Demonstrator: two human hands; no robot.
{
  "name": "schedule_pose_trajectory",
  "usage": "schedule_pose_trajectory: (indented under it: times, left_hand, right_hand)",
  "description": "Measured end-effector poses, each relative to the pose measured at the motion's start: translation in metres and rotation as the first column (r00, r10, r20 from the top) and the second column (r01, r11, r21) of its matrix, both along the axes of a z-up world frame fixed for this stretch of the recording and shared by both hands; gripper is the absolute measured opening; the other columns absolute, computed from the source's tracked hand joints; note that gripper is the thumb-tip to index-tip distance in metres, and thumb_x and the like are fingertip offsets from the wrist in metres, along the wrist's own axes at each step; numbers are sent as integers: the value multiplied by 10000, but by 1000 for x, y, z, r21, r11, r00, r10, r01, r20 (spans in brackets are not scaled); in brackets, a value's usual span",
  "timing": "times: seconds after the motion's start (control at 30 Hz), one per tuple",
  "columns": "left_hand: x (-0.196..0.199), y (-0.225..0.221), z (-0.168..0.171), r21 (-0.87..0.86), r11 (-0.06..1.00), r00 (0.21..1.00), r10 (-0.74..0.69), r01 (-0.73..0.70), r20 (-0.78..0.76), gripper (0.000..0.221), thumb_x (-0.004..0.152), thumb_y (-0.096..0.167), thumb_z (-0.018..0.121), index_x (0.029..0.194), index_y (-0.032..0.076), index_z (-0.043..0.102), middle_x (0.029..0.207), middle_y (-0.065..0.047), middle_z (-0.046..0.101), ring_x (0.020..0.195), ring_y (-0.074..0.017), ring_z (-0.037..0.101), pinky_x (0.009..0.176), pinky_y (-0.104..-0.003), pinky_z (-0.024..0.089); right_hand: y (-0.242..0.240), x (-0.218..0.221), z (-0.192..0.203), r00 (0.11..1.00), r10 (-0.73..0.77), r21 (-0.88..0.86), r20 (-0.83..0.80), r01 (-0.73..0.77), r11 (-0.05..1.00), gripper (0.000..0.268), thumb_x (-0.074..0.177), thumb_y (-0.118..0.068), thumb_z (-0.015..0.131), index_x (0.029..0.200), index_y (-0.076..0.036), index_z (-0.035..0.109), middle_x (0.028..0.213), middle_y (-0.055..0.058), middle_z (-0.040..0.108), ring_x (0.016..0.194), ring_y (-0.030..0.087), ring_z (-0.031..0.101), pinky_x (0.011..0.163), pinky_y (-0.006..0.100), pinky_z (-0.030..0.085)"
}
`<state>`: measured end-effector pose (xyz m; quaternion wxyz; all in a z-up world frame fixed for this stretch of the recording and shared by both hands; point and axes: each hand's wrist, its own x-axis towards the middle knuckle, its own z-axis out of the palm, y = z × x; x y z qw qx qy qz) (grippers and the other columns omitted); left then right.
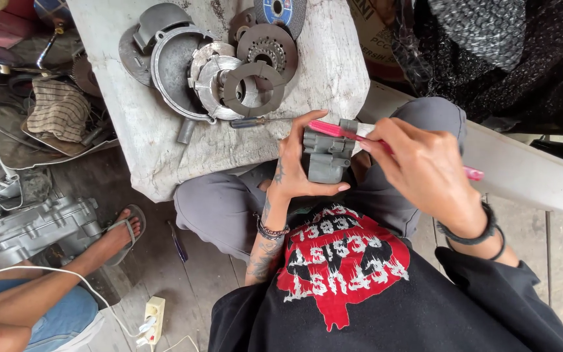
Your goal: Cleaning a motorcycle carburetor using a toothbrush and a screwdriver to remove dirt and debris.
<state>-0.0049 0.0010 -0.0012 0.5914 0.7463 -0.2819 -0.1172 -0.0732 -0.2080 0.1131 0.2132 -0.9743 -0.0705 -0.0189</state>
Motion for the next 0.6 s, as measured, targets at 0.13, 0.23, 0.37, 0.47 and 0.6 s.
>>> schedule_pose_trajectory:
  times: [0.13,0.23,0.37,0.47,0.6]
  left_hand:
    - [-2,-2,-1,-9,1000,1000,-17,17,-5,1062,587,614,876,1452,178,442,1360,22,585,1133,-171,705,985,-366,539]
    - [3,1,-3,25,1000,1000,-8,8,-6,1020,563,626,859,1401,204,459,1277,57,620,1099,-156,708,943,-370,520]
    - [6,3,0,-5,1000,1000,-20,20,-4,969,561,593,877,1341,176,483,1226,30,652,1093,-154,715,971,-324,546]
    - [3,2,-6,16,1000,1000,-9,9,-5,989,549,616,875,1342,187,469,1208,70,639,1002,-149,733,911,-332,563]
    - [3,2,-2,0,1000,1000,-17,17,-6,980,564,600,891,1322,142,471,1216,17,640,1082,-179,724,959,-338,553]
  right_hand:
    - [-7,-9,7,1000,11,-133,17,-9,991,234,1137,-238,596,958,-92,561,893,-4,634,590,231,574,476,367,399]
    - [-4,-11,20,999,12,-134,43,-6,991,205,1134,-202,624,972,-79,601,908,-2,664,627,190,593,501,344,409]
    - [-7,-15,17,999,-43,-109,9,44,993,183,1138,-193,642,992,-84,625,923,-37,694,653,164,594,531,335,398]
    - [-5,-15,5,999,-48,-52,-2,48,997,206,1123,-203,654,972,-79,590,915,-31,687,684,181,623,530,355,404]
    - [4,-4,-2,999,-37,-38,4,37,999,217,1131,-211,628,971,-86,555,887,-12,678,676,243,629,540,389,410]
